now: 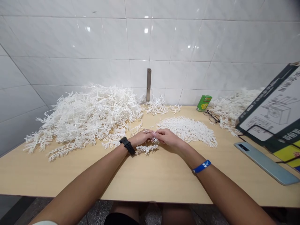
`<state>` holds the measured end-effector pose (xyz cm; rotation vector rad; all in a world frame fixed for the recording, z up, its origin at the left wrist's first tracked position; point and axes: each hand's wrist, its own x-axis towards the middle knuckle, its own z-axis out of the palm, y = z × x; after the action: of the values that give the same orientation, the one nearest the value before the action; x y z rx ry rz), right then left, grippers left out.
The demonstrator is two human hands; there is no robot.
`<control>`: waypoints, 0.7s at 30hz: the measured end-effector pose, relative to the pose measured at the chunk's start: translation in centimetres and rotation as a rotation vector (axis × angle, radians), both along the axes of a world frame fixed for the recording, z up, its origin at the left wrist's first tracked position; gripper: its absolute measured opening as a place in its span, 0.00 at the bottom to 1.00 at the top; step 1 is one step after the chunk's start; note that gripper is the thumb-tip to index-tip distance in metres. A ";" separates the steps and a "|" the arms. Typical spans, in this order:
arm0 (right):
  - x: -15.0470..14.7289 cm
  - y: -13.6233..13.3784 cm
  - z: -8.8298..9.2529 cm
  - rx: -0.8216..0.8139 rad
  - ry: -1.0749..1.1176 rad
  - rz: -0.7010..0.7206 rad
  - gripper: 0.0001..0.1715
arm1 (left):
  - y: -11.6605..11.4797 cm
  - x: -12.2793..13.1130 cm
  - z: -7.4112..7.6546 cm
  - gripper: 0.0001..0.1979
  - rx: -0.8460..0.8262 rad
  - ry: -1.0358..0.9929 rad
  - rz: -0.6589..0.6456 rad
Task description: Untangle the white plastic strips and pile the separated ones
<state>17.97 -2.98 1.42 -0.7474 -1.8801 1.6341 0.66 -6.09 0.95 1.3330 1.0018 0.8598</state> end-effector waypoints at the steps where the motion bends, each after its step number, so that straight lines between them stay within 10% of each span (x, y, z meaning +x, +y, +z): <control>1: 0.1 0.1 0.0 0.008 0.000 0.020 0.30 | 0.1 0.0 -0.1 0.21 0.000 -0.012 -0.012; 12: 0.0 0.6 -0.3 0.105 -0.006 -0.004 0.29 | 0.3 0.2 -0.8 0.20 0.030 -0.229 -0.002; 21: -0.3 0.2 -0.7 0.464 -0.179 -0.111 0.16 | -0.1 0.1 0.2 0.29 0.107 0.167 0.132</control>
<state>17.70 -2.83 0.72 -0.7947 -2.1877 1.0302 0.71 -6.21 1.13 1.4605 1.1980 0.9236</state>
